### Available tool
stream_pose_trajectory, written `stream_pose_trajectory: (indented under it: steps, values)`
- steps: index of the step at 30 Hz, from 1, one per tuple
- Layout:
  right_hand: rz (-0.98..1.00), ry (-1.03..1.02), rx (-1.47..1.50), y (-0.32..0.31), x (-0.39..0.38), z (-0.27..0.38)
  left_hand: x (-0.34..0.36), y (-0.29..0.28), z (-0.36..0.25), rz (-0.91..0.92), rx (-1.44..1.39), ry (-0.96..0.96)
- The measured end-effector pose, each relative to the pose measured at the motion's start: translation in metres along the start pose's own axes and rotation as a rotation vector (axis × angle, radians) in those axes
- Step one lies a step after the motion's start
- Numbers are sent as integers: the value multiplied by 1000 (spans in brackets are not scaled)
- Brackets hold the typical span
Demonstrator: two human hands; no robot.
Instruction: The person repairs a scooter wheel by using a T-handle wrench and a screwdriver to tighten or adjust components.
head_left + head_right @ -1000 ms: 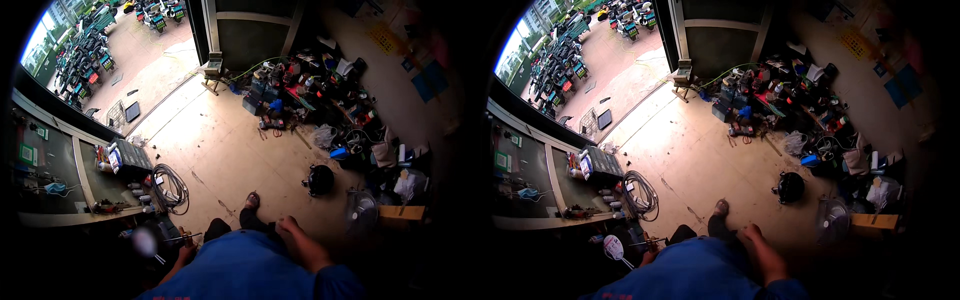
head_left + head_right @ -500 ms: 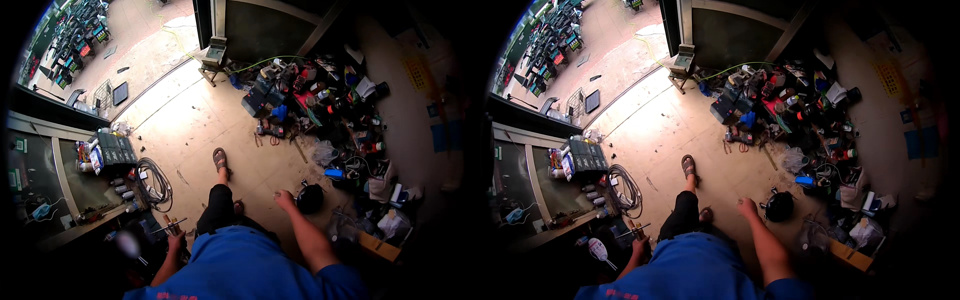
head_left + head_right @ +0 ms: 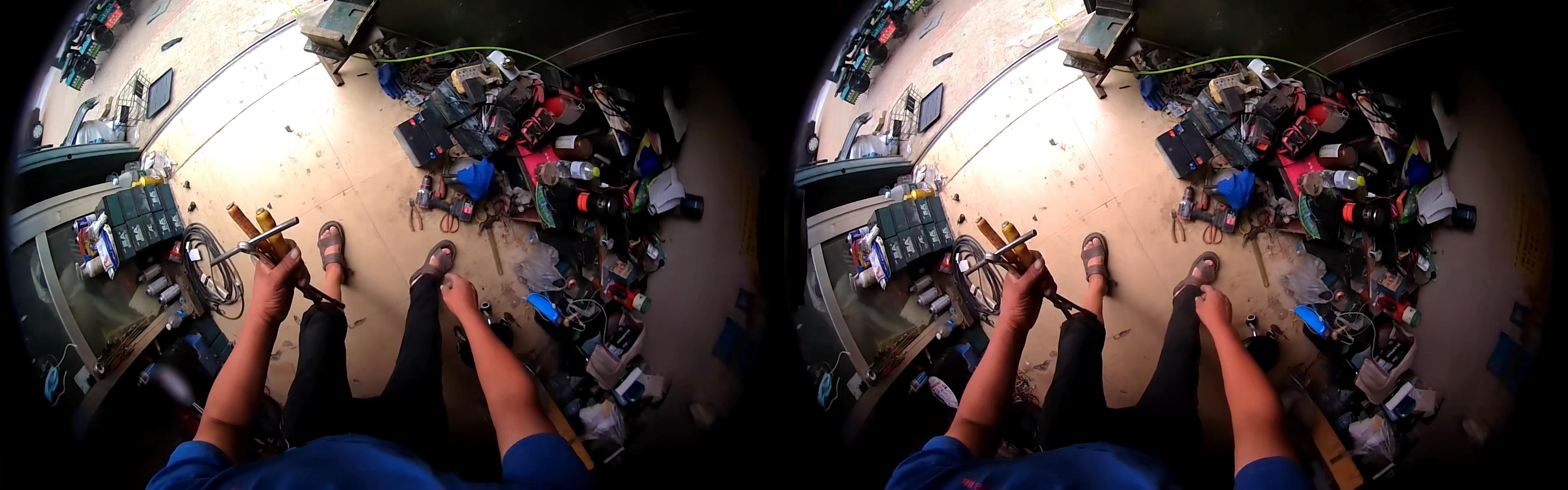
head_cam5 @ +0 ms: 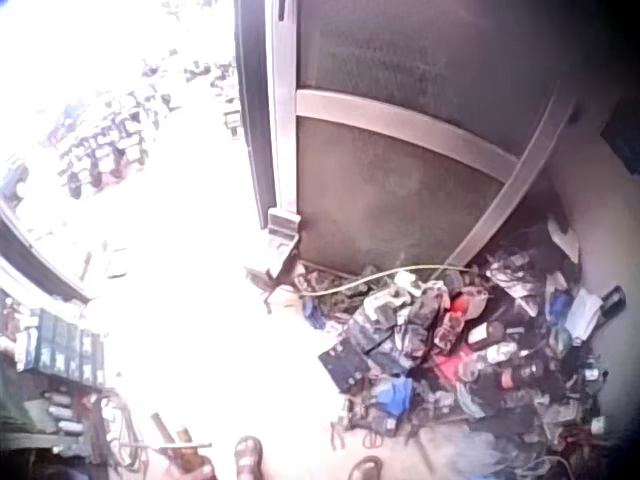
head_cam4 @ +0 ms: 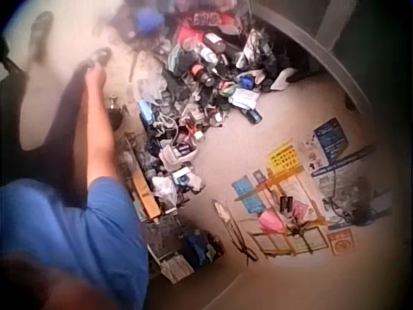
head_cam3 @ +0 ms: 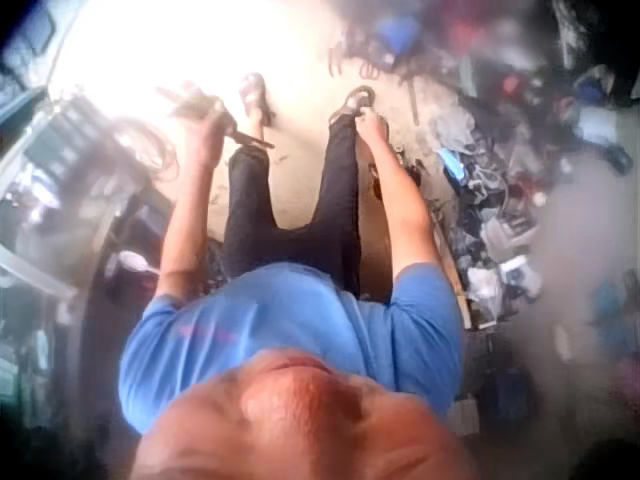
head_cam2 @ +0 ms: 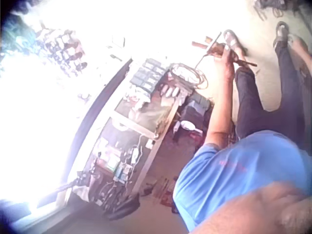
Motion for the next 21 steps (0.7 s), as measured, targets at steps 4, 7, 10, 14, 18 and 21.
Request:
stream_pose_trajectory:
  steps: [4,7,10,14,18,21]
  values:
    - [29,-54,-187,-13,154,-4,45,81,84,-20,-175,-225]
    - [27,-158,-280,12,239,-38,67,111,182,-12,-253,-398]
    - [26,-225,-375,9,330,-41,99,150,230,5,-333,-472]
    - [-92,-346,-455,54,397,-67,119,161,267,-7,-330,-547]
    - [-163,-189,-499,115,432,-115,136,158,284,-7,-316,-580]
    - [-294,-220,-552,133,444,-134,144,155,287,-15,-290,-605]
Point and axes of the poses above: each hand's wrist, its own x-axis towards the middle knuckle, its own y-axis out of the palm, z = x × y, the point moved 1 cm from there along x, towards the middle knuckle, and after that the axes turned 15 degrees about x, right-handed, at the moved point
